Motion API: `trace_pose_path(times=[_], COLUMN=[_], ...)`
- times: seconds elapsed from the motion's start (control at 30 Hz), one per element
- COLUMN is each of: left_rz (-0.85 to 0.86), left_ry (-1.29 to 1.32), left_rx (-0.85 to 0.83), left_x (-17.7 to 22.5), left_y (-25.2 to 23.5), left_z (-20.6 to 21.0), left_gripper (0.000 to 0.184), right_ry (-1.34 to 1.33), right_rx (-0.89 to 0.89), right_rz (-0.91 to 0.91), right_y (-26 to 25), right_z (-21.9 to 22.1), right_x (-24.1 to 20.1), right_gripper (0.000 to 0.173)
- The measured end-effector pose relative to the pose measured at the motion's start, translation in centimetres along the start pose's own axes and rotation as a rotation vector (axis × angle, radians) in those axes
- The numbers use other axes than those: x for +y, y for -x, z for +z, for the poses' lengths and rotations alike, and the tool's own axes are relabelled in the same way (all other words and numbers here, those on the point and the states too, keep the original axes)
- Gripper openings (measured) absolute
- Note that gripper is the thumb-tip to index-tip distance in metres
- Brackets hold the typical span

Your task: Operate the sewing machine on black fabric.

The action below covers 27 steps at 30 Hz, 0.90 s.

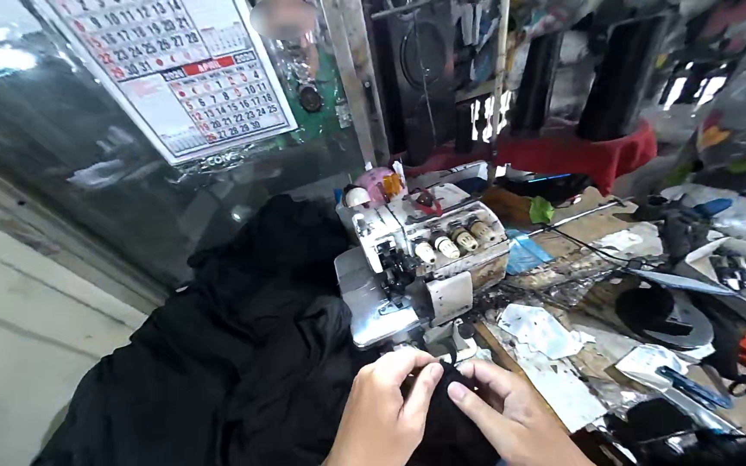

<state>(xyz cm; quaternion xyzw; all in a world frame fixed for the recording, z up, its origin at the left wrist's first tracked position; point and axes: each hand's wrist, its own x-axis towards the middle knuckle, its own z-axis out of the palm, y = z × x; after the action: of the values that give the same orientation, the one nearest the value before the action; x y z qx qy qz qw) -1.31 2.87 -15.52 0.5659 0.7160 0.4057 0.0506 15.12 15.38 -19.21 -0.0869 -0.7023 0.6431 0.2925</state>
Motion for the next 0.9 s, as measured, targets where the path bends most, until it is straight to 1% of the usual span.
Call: trace_pose_path(times=[0.1, 0.17, 0.27, 0.4, 0.5, 0.6, 0.73, 0.9], left_rz=[-0.041, -0.06, -0.027, 0.006, 0.015, 0.004, 0.022, 0.111], left_ry=[0.156, 0.251, 0.331, 0.333, 0.332, 0.379, 0.417, 0.371], left_rx=[-0.028, -0.047, -0.013, -0.031, -0.04, -0.041, -0.037, -0.012], left_x=[0.2, 0.3, 0.5, 0.8, 0.6, 0.5, 0.6, 1.7], left_y=[-0.2, 0.0, -0.2, -1.1, -1.3, -1.1, -0.9, -1.0], left_z=[-0.6, -1.0, -1.2, -1.3, -1.6, -1.6, -1.4, -1.7], left_gripper=[0.019, 0.017, 0.014, 0.014, 0.014, 0.013, 0.012, 0.018], right_ry=[0.014, 0.007, 0.006, 0.011, -0.052, -0.047, 0.001, 0.004], right_rx=[0.05, 0.047, 0.02, -0.041, -0.054, -0.056, 0.003, 0.02], right_rz=[-0.007, -0.003, 0.003, -0.018, -0.013, -0.027, -0.028, -0.026], right_y=[-0.8, -1.2, -1.5, -1.7, -1.8, -1.5, -1.7, -1.9], right_z=[0.2, 0.3, 0.3, -0.3, -0.8, -0.8, -0.1, -0.1], right_x=[0.3, 0.3, 0.2, -0.1, -0.1, -0.2, -0.4, -1.1], right_gripper=[0.02, 0.019, 0.02, 0.028, 0.034, 0.024, 0.021, 0.02])
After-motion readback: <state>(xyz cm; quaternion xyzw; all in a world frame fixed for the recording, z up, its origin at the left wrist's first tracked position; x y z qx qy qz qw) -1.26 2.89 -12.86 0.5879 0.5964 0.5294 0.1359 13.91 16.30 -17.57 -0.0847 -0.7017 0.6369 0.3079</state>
